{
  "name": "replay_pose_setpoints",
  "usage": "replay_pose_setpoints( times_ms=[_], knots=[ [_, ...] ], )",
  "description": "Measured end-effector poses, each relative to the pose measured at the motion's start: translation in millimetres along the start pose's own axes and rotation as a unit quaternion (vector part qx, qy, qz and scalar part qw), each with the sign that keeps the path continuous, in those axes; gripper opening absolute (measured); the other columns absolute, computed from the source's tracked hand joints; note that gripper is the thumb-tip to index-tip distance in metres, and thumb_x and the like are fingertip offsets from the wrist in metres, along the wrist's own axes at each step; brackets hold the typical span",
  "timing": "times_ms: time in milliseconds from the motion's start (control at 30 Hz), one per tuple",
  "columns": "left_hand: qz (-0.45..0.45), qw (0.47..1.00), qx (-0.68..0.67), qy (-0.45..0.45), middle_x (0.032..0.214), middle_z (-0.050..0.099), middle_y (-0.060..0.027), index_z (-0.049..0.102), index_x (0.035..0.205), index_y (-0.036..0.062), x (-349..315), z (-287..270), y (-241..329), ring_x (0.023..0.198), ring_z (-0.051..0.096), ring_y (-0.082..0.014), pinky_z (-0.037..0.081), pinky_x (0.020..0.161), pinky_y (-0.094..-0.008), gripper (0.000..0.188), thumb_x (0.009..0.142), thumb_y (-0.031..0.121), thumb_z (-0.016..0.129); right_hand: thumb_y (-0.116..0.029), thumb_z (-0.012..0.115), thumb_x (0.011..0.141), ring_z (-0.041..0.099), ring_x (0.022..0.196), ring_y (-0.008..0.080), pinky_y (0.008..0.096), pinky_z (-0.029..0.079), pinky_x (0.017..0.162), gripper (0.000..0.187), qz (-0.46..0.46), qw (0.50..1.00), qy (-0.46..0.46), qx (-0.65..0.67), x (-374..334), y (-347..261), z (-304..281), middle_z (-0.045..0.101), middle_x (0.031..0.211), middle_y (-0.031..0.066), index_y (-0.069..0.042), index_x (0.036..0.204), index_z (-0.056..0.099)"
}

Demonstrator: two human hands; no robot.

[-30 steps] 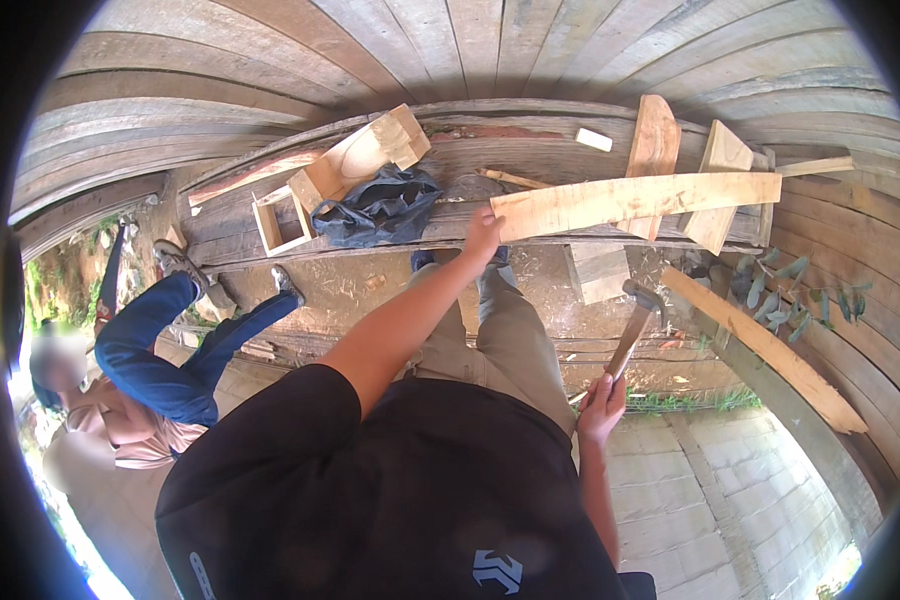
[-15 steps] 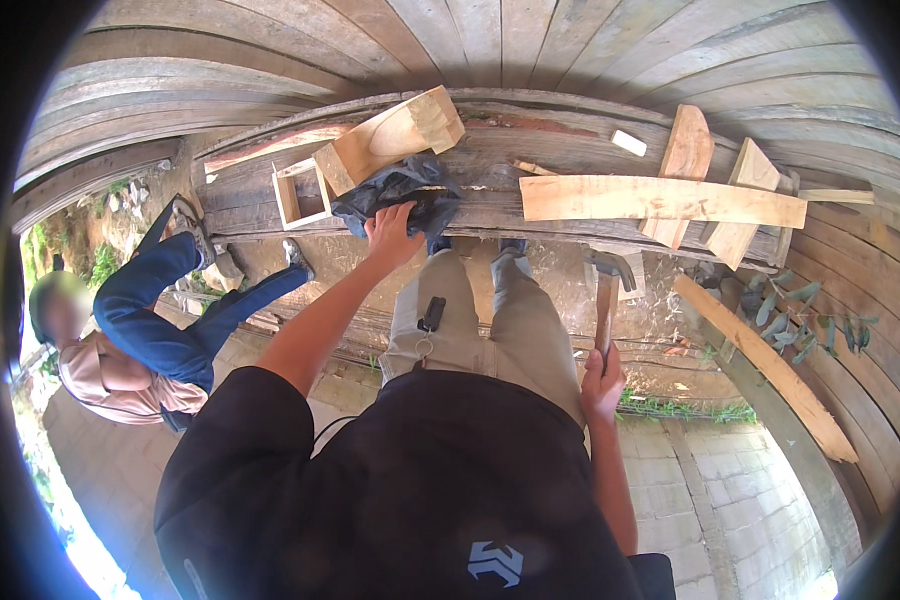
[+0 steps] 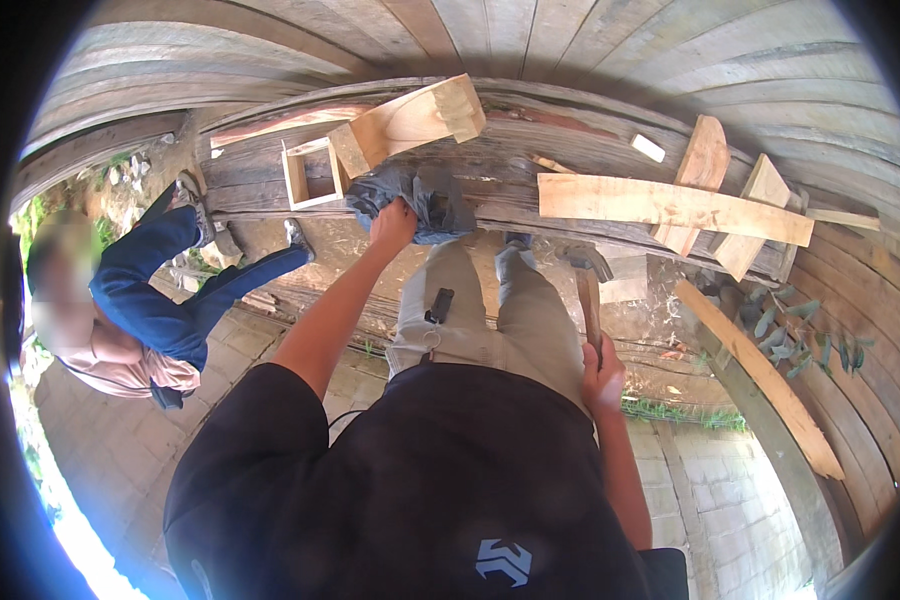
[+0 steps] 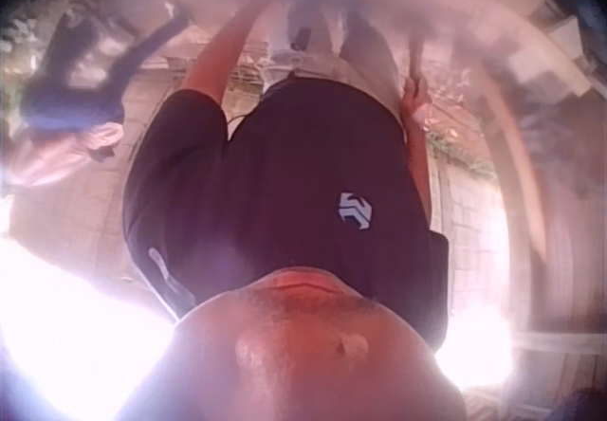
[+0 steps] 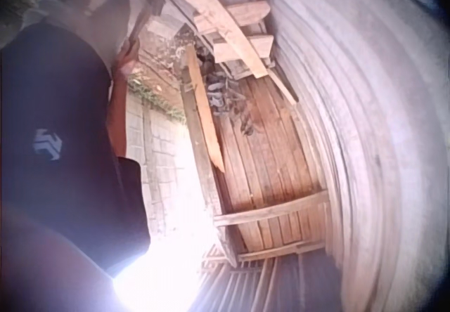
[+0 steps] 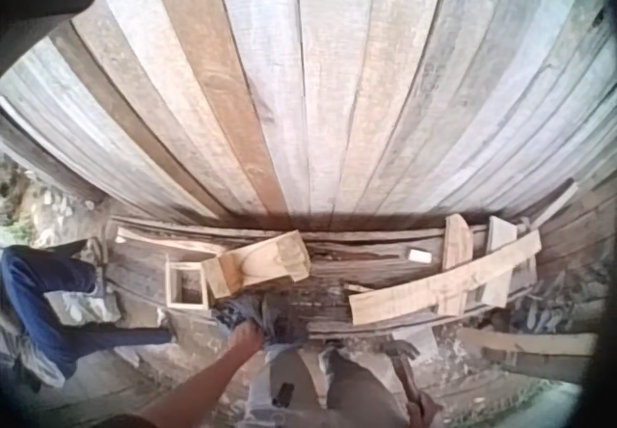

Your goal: The person assembles a small wooden frame by hand, positioning pieces and securing them with a hammer and nails. They handle several wooden planks and a black bag, moving items aside to access the work area.

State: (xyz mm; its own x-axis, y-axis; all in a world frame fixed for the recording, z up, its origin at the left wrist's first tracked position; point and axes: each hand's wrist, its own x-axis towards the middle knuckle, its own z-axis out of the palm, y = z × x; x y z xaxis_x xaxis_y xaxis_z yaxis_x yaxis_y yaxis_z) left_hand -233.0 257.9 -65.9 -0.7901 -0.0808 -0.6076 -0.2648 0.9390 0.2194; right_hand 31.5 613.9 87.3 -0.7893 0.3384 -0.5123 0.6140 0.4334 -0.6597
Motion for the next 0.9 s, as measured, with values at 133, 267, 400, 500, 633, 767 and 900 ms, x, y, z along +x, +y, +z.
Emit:
replay_pose_setpoints(
  times_ms=[133,267,400,500,633,767,900],
  knots=[
    [0.031,0.999,0.037,-0.016,0.112,0.066,-0.0196,0.062,0.117,0.0074,22.2,12.1,-16.9,0.108,0.062,-0.0369,0.051,0.090,-0.0450,0.043,0.080,0.029,0.064,-0.024,0.058,0.094,0.065,0.074,0.0328,0.0405,0.050,0.068,0.033,0.020,0.997,-0.062,-0.030,10.3,-12.7,-4.5,0.066,0.085,0.0206,0.000,0.117,0.056],
    [0.086,0.995,-0.011,0.058,0.124,0.060,-0.0187,0.055,0.126,0.0071,24.1,27.5,-15.6,0.118,0.055,-0.0361,0.047,0.098,-0.0434,0.067,0.068,0.032,0.079,-0.024,0.061,0.093,0.066,0.076,0.0335,0.0407,0.050,0.070,0.034,0.013,0.996,-0.085,-0.032,21.2,-20.6,3.9,0.066,0.086,0.0209,-0.001,0.116,0.056],
    [0.116,0.991,-0.064,0.003,0.134,0.051,-0.0182,0.050,0.131,0.0075,22.0,6.1,14.1,0.123,0.051,-0.0338,0.043,0.103,-0.0404,0.080,0.064,0.034,0.084,-0.024,0.061,0.092,0.066,0.078,0.0365,0.0416,0.050,0.070,0.032,-0.001,0.996,-0.085,-0.031,24.2,-32.5,8.2,0.066,0.086,0.0215,-0.001,0.114,0.056],
    [0.269,0.941,-0.203,-0.015,0.133,0.051,-0.0188,0.046,0.133,0.0038,24.9,-14.0,28.0,0.120,0.053,-0.0328,0.042,0.102,-0.0381,0.086,0.062,0.031,0.087,-0.024,0.061,0.092,0.065,0.078,0.0390,0.0426,0.050,0.069,0.031,-0.026,0.997,-0.071,-0.024,24.8,-33.9,9.7,0.065,0.085,0.0226,-0.001,0.112,0.056],
    [0.242,0.934,-0.261,-0.021,0.132,0.052,-0.0149,0.045,0.133,-0.0008,-6.4,-54.4,69.7,0.118,0.052,-0.0257,0.041,0.102,-0.0354,0.077,0.069,0.020,0.083,-0.024,0.060,0.093,0.064,0.077,0.0411,0.0438,0.049,0.067,0.029,-0.029,0.998,-0.056,-0.007,27.3,-33.9,8.8,0.063,0.083,0.0239,-0.001,0.111,0.056],
    [0.317,0.867,-0.363,-0.128,0.136,0.051,-0.0088,0.038,0.139,0.0002,-11.6,-86.3,93.1,0.117,0.052,-0.0195,0.040,0.102,-0.0319,0.063,0.082,-0.002,0.065,-0.023,0.060,0.094,0.064,0.075,0.0413,0.0439,0.048,0.065,0.028,-0.022,0.998,-0.051,-0.002,27.5,-30.2,4.1,0.063,0.081,0.0237,-0.001,0.110,0.056],
    [0.374,0.841,-0.377,-0.103,0.129,0.057,-0.0090,0.050,0.133,0.0058,-14.2,-96.7,99.4,0.114,0.056,-0.0217,0.044,0.097,-0.0318,0.052,0.083,-0.008,0.054,-0.023,0.060,0.093,0.064,0.073,0.0399,0.0433,0.048,0.064,0.027,-0.035,0.999,-0.023,0.010,26.6,-19.5,8.6,0.063,0.080,0.0231,-0.001,0.109,0.056]
  ],
)
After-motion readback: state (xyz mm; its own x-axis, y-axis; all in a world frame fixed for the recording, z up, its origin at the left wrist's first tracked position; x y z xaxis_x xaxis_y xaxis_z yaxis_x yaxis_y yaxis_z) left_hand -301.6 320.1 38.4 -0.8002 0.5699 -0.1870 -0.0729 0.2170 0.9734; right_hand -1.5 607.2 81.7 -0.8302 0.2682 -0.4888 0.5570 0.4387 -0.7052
